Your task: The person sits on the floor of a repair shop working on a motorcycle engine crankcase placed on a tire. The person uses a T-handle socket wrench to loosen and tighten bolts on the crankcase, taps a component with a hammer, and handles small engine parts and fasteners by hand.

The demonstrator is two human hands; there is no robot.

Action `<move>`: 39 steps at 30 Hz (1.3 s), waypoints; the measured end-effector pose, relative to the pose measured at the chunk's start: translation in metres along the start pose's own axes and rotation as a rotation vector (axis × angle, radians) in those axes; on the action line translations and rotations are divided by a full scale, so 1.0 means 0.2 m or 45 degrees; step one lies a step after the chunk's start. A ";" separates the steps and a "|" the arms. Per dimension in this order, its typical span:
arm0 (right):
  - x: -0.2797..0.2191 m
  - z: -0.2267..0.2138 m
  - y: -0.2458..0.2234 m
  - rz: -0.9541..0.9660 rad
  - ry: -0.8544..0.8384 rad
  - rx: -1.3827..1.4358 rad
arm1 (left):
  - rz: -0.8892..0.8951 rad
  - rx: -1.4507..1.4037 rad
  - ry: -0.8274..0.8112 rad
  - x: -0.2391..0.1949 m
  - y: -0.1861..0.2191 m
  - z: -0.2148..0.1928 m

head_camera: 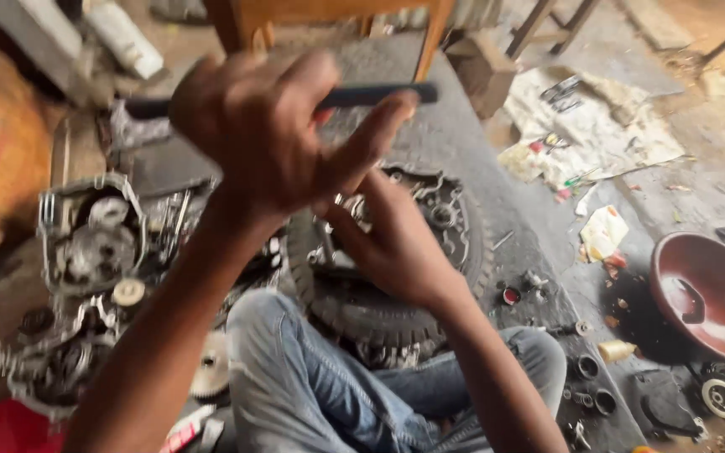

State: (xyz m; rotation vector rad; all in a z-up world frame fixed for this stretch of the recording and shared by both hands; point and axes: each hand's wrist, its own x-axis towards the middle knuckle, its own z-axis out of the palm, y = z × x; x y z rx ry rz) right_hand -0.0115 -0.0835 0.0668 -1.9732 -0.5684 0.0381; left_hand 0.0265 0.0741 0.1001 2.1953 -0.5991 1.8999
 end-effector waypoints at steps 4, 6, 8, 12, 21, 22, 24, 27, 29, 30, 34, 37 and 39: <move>0.05 -0.04 -0.11 -0.571 0.112 -0.092 | 0.019 -0.008 -0.219 0.16 0.08 -0.17; 0.08 -0.06 -0.11 -0.401 0.112 -0.174 | 0.064 0.070 -0.241 0.15 0.14 -0.29; 0.10 -0.11 -0.06 -0.520 0.078 0.205 | -0.167 -0.181 -0.006 0.05 0.16 -0.36; 0.04 -0.42 -0.25 -0.526 0.065 0.274 | -0.803 -0.915 -0.048 -0.34 0.29 -0.11; -0.15 -0.67 -0.08 -0.182 0.196 -0.078 | -0.913 -1.502 -1.092 -0.57 0.70 0.27; -0.16 -0.68 -0.04 -0.151 0.193 -0.055 | -0.917 -1.466 -1.095 -0.59 0.72 0.30; -0.18 -0.71 0.03 -0.113 0.196 -0.034 | -0.918 -1.437 -1.102 -0.66 0.75 0.36; -0.21 -0.75 0.11 -0.127 0.140 -0.077 | -0.855 -1.402 -1.049 -0.78 0.76 0.43; -0.22 -0.78 0.12 -0.252 0.020 -0.044 | -0.798 -1.412 -0.857 -0.82 0.77 0.44; -0.22 -0.77 0.14 -0.248 0.019 -0.040 | -0.802 -1.411 -0.862 -0.83 0.77 0.44; -0.19 -0.69 0.12 0.024 0.303 -0.337 | -0.833 -1.428 -0.923 -0.72 0.78 0.43; -0.18 -0.64 0.13 0.079 0.463 -0.535 | -0.667 -1.240 -0.831 -0.50 0.76 0.34; -0.20 -0.65 0.11 -0.033 0.480 -0.547 | -0.545 -1.080 -0.790 -0.41 0.77 0.31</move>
